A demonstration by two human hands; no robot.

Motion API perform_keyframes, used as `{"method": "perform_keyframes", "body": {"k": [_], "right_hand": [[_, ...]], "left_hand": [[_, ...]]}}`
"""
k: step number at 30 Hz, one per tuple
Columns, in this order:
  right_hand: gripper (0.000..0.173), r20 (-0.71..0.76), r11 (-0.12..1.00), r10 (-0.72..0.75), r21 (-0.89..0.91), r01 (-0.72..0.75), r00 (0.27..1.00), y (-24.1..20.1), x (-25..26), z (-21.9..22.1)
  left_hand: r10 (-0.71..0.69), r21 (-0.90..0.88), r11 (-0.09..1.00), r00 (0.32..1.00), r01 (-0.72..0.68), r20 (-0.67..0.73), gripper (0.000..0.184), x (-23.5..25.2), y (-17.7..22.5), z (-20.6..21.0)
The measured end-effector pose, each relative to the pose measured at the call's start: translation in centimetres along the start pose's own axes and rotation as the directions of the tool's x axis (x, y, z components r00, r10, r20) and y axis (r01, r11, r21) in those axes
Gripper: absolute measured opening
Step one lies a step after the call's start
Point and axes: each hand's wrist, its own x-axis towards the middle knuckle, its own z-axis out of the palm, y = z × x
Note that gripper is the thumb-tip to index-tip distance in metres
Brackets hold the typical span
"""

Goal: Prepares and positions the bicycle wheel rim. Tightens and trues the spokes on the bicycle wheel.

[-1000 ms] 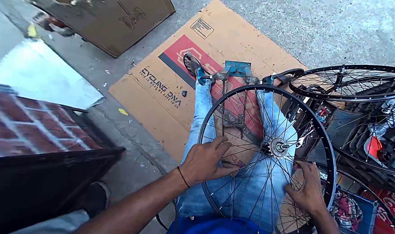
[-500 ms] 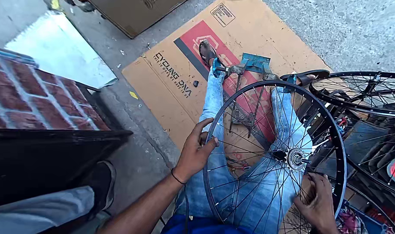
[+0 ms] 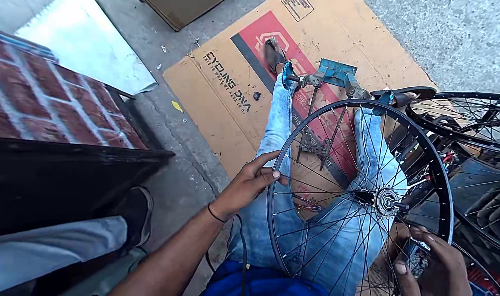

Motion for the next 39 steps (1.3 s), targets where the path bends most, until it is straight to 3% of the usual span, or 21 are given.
{"method": "perform_keyframes", "body": {"k": [3, 6, 9, 13, 16, 21, 25, 30, 32, 34, 35, 37, 39], "right_hand": [[0.038, -0.035, 0.959, -0.006, 0.282, 0.015, 0.999, -4.4, 2.3, 5.9], [0.043, 0.033, 0.905, 0.012, 0.426, -0.025, 0.999, -7.8, 4.5, 12.5], [0.054, 0.155, 0.938, 0.076, 0.325, -0.123, 0.985, -10.5, 6.5, 16.7], [0.062, 0.276, 0.998, 0.041, 0.028, -0.051, 0.960, -12.3, 8.1, 19.4], [0.062, 0.254, 0.999, 0.008, -0.040, 0.003, 0.967, -12.7, 8.6, 20.4], [0.051, 0.207, 0.997, 0.062, 0.037, -0.071, 0.976, -12.6, 7.8, 20.9], [0.039, 0.166, 0.994, 0.025, 0.097, -0.041, 0.986, -11.9, 7.7, 21.0], [0.024, 0.060, 0.990, -0.031, 0.140, 0.023, 0.998, -10.8, 7.4, 21.4], [0.011, 0.046, 0.995, -0.032, 0.095, 0.027, 0.998, -10.6, 7.7, 21.6], [0.029, 0.051, 0.995, -0.053, 0.082, 0.049, 0.997, -10.5, 7.8, 21.5], [0.026, 0.054, 0.992, -0.084, 0.094, 0.079, 0.995, -10.4, 7.9, 21.4], [0.014, 0.034, 0.978, -0.114, 0.180, 0.106, 0.993, -10.0, 7.9, 21.3], [0.008, 0.010, 0.919, -0.030, 0.393, 0.024, 1.000, -9.9, 8.0, 20.6]], "left_hand": [[-0.134, -0.131, 0.980, 0.984, 0.149, 0.114, 0.049, 0.5, 0.4, -1.6], [-0.223, -0.298, 0.907, 0.938, 0.299, 0.264, 0.054, 0.6, 1.5, -2.9], [-0.261, -0.381, 0.845, 0.911, 0.376, 0.319, 0.064, 0.7, 2.6, -3.0], [-0.308, -0.299, 0.892, 0.940, 0.338, 0.144, 0.071, 0.2, 3.5, -0.8], [-0.279, -0.284, 0.912, 0.955, 0.298, 0.105, 0.079, -0.4, 3.9, -0.3], [-0.257, -0.266, 0.921, 0.956, 0.286, 0.137, 0.086, -0.7, 3.9, -0.3], [-0.231, -0.095, 0.964, 0.961, 0.247, 0.154, 0.091, -0.5, 4.1, -0.8], [-0.285, 0.091, 0.955, 0.958, 0.282, 0.019, 0.064, 0.3, 3.8, -0.3], [-0.290, 0.102, 0.952, 0.957, 0.288, 0.003, 0.069, 0.3, 3.6, 0.2], [-0.246, 0.085, 0.966, 0.969, 0.245, 0.003, 0.081, 0.1, 3.2, 0.4], [-0.229, 0.069, 0.971, 0.973, 0.227, 0.022, 0.085, 0.1, 3.2, 0.4], [-0.232, 0.067, 0.971, 0.971, 0.228, 0.061, 0.090, 0.1, 3.3, -0.1], [-0.205, 0.144, 0.970, 0.978, 0.198, 0.036, 0.084, 0.4, 3.3, -0.3]]}}
